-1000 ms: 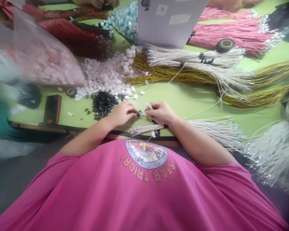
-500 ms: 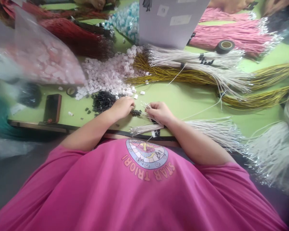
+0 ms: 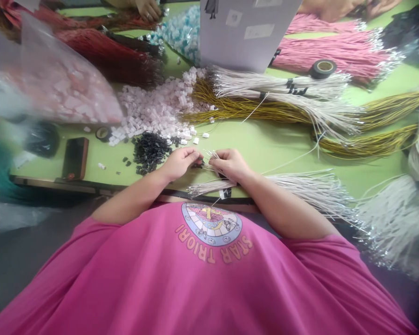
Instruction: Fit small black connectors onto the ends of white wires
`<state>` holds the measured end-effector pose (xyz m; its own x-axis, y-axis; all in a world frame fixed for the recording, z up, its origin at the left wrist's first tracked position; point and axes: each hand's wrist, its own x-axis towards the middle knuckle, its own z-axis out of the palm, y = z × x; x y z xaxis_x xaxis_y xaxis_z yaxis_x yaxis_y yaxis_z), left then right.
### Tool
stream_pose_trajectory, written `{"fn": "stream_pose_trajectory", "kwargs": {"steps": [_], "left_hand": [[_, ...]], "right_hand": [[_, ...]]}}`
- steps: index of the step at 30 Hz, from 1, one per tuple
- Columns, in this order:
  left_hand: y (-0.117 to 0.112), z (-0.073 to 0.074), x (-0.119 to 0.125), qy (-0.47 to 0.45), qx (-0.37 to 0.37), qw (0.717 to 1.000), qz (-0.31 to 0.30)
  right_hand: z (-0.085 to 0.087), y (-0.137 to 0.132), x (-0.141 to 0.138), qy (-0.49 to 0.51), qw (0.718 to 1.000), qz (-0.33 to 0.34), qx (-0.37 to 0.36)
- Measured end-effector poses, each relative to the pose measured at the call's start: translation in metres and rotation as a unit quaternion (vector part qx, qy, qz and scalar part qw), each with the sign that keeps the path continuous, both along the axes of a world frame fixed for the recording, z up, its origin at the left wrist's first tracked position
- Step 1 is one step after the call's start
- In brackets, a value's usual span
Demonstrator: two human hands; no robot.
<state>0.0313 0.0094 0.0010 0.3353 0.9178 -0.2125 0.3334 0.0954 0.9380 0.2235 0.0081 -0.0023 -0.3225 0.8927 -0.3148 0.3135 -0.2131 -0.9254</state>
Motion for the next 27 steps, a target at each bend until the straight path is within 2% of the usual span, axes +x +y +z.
{"fn": "stream_pose_trajectory", "kwargs": {"steps": [4,9,14,21,27], "left_hand": [[0.002,-0.006,-0.001,-0.06,-0.063,0.996,0.028],[0.002,-0.006,-0.001,-0.073,-0.076,0.994,0.037],[0.001,-0.008,-0.001,-0.045,-0.053,0.997,0.029],[-0.002,-0.014,0.0,0.076,0.042,0.996,-0.018],[0.0,-0.016,0.0,0.114,0.063,0.991,-0.035]], "right_hand": [[-0.001,-0.001,0.0,-0.013,1.0,-0.001,0.027],[-0.001,-0.001,-0.001,-0.032,0.999,-0.001,0.038],[-0.001,-0.001,-0.001,-0.049,0.997,0.003,0.061],[-0.004,-0.002,-0.002,-0.064,0.993,0.033,0.092],[-0.007,-0.001,-0.002,-0.066,0.993,0.044,0.09]]}}
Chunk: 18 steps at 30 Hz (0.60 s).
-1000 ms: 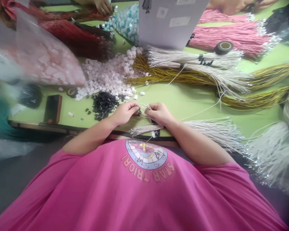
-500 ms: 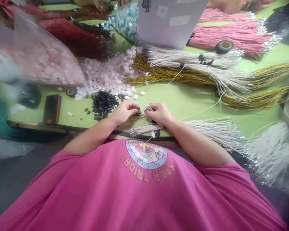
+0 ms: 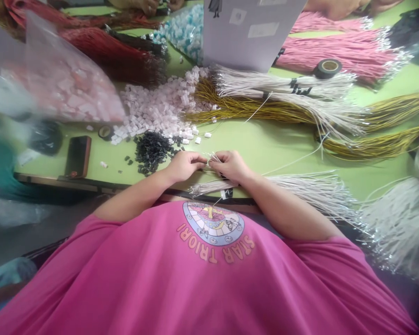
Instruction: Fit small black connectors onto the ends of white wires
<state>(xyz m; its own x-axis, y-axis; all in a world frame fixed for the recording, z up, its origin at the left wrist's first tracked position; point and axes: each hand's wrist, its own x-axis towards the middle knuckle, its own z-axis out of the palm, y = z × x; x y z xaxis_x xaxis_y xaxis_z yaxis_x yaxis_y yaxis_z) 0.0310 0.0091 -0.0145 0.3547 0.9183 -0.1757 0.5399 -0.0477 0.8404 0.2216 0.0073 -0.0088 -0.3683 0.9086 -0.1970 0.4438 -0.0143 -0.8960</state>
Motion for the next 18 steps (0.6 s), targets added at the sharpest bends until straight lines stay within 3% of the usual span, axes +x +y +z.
{"fn": "stream_pose_trajectory", "kwargs": {"steps": [7,12,18], "left_hand": [[0.002,0.002,-0.009,0.03,0.03,0.999,-0.024],[-0.004,0.005,-0.001,0.026,0.025,0.999,-0.018],[0.004,0.007,-0.01,0.049,0.044,0.998,-0.013]], "right_hand": [[-0.001,0.001,0.001,-0.007,1.0,0.015,-0.013],[-0.001,0.001,0.0,-0.023,1.0,0.004,0.02],[-0.002,0.004,0.003,0.035,0.997,-0.046,-0.042]]}}
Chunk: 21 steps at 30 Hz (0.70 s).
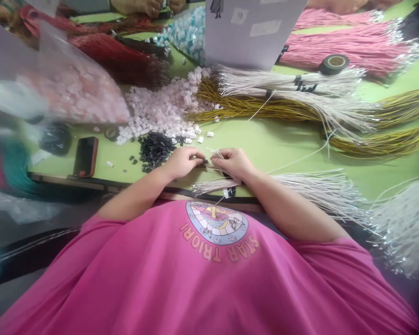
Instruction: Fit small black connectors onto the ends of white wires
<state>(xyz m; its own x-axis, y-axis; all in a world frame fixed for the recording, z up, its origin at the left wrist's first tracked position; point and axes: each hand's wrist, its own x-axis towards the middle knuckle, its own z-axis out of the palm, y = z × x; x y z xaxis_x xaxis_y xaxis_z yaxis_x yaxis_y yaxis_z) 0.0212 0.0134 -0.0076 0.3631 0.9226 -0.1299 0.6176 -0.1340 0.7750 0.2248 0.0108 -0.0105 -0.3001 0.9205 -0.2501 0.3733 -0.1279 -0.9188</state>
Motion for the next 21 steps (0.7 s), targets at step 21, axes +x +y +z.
{"fn": "stream_pose_trajectory", "kwargs": {"steps": [21], "left_hand": [[0.005,0.019,-0.015,0.014,0.053,0.998,0.013]], "right_hand": [[-0.004,0.004,0.007,0.185,0.966,0.004,-0.178]]}}
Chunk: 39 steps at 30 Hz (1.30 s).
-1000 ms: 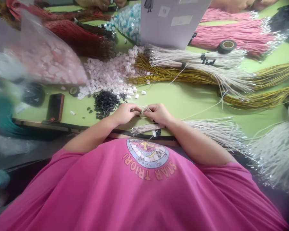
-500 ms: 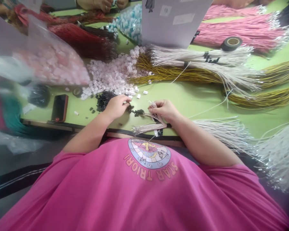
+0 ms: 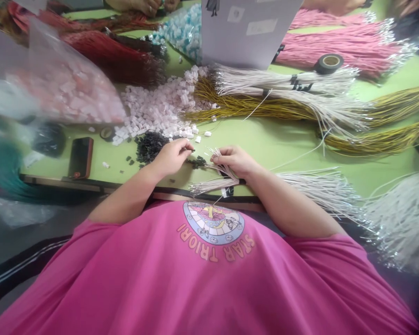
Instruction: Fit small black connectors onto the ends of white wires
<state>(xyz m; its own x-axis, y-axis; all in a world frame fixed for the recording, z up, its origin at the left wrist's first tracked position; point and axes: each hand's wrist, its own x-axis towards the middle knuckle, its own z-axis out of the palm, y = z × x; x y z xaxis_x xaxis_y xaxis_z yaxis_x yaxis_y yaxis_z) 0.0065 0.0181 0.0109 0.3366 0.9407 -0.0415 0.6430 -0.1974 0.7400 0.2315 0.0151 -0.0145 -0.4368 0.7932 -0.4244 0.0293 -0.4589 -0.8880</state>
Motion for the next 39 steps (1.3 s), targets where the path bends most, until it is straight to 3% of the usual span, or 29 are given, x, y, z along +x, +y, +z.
{"fn": "stream_pose_trajectory", "kwargs": {"steps": [4,7,10,20,28,39], "left_hand": [[-0.012,0.001,0.015,-0.17,-0.17,0.97,0.027],[-0.014,-0.006,0.021,-0.216,-0.214,0.95,0.067],[-0.013,-0.011,0.021,-0.244,-0.215,0.943,0.068],[-0.013,-0.012,0.019,-0.205,-0.189,0.958,0.062],[-0.013,-0.02,0.02,-0.116,-0.113,0.986,0.045],[-0.01,-0.023,0.021,-0.124,-0.136,0.981,0.053]], "right_hand": [[-0.002,-0.002,-0.002,-0.043,0.997,0.006,0.063],[-0.001,-0.003,-0.004,-0.08,0.992,0.002,0.096],[0.002,-0.004,-0.005,-0.111,0.987,0.011,0.119],[0.009,-0.005,-0.007,-0.15,0.979,0.022,0.134],[0.007,-0.007,-0.008,-0.165,0.974,-0.001,0.157],[0.007,-0.008,-0.009,-0.172,0.973,-0.016,0.154]]}}
